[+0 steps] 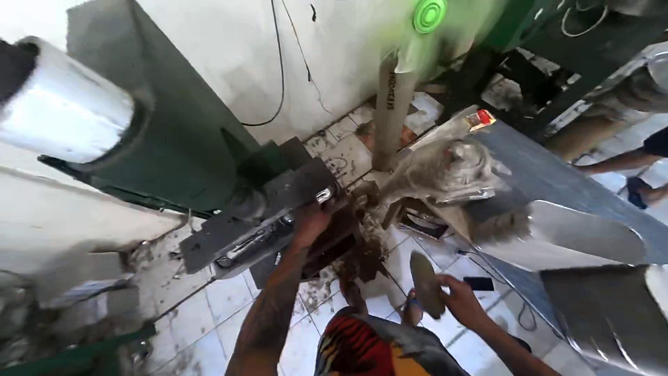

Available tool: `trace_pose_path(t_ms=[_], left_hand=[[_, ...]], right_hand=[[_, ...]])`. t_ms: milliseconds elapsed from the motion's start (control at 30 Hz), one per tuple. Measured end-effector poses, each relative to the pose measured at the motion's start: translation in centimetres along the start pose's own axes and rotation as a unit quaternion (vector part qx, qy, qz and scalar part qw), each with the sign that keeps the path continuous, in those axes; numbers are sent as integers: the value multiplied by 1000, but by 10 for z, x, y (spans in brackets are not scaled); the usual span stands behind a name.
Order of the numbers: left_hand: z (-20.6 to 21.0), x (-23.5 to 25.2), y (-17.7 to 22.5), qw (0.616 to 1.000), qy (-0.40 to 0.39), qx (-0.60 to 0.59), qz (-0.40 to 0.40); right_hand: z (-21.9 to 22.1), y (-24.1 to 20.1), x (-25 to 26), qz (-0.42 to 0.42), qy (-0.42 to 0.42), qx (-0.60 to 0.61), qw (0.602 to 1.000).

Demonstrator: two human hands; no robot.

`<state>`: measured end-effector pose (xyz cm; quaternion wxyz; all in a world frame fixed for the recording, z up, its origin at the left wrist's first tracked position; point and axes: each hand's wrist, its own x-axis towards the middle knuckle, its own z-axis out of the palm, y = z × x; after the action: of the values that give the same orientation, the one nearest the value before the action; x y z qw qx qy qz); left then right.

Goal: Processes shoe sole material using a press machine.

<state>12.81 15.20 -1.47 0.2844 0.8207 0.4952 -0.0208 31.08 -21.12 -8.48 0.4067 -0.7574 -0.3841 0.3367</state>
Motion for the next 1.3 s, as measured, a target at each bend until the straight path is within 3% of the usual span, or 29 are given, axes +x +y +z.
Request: trace_pose_path(t_ms=[67, 133, 200, 267, 333, 367, 467, 533, 600, 667, 700, 767, 833, 900, 933, 967, 1033, 1067, 1133, 1167, 1200, 1233, 1267, 1300], left_hand=[[-24, -11, -38, 998, -54, 17, 29], [-54, -50, -56, 984, -120, 49, 124], [-70, -75, -98, 968, -165, 115, 150], [-72, -74, -160, 959, -179, 166, 144], [-79, -75, -193, 951, -184, 185, 163], [-88, -82, -189, 946, -192, 207, 160], [-104, -140, -152, 947, -183, 202, 169], [-109, -186, -126, 959, -174, 82, 211], [-102, -218, -104, 944, -218, -57, 242], [-90, -232, -85, 927, -245, -110, 260], [-91, -235, -72, 928, -272, -131, 218], [-87, -239, -55, 924, -282, -221, 134], [-67, -245, -65, 929, -249, -242, 132], [-56, -242, -72, 931, -284, -166, 159], [-56, -236, -70, 920, -330, -133, 165], [-56, -226, -68, 899, -383, -126, 170], [-42, -200, -70, 823, -497, -193, 194], [-26, -190, -72, 781, -532, -251, 208], [4, -180, -57, 733, -566, -310, 215], [16, -180, -42, 731, -568, -304, 226], [25, -179, -25, 739, -561, -286, 239], [32, -173, -8, 750, -550, -271, 250], [38, -163, 8, 769, -527, -261, 251], [43, -151, 25, 799, -496, -238, 242]], right_hand=[[21, -45, 47, -90, 35, -26, 995], [46, -90, 89, -254, 32, -118, 960], [74, -131, 123, -408, -26, -224, 885], [104, -160, 160, -496, -126, -299, 805], [133, -185, 197, -461, -255, -380, 760], [150, -192, 214, -447, -273, -409, 747], [193, -218, 213, -339, -309, -430, 777], [229, -236, 193, -310, -329, -358, 817], [282, -254, 176, -337, -340, -286, 830], [322, -275, 166, -352, -374, -302, 803], [325, -285, 166, -348, -391, -319, 790], [305, -285, 169, -346, -415, -346, 767], [262, -268, 172, -394, -439, -372, 716], [188, -271, 169, -409, -496, -329, 691], [136, -295, 159, -374, -522, -320, 696], [81, -341, 143, -276, -530, -344, 724], [8, -430, 123, 4, -427, -406, 808], [-16, -435, 135, 24, -337, -392, 856], [-82, -364, 201, -182, -269, -299, 897], [-112, -321, 221, -254, -240, -252, 903], [-126, -291, 209, -264, -185, -222, 920], [-132, -291, 170, -166, -149, -241, 944], [-135, -321, 131, 56, -182, -261, 946], [-135, -295, 103, 64, -177, -243, 952]])
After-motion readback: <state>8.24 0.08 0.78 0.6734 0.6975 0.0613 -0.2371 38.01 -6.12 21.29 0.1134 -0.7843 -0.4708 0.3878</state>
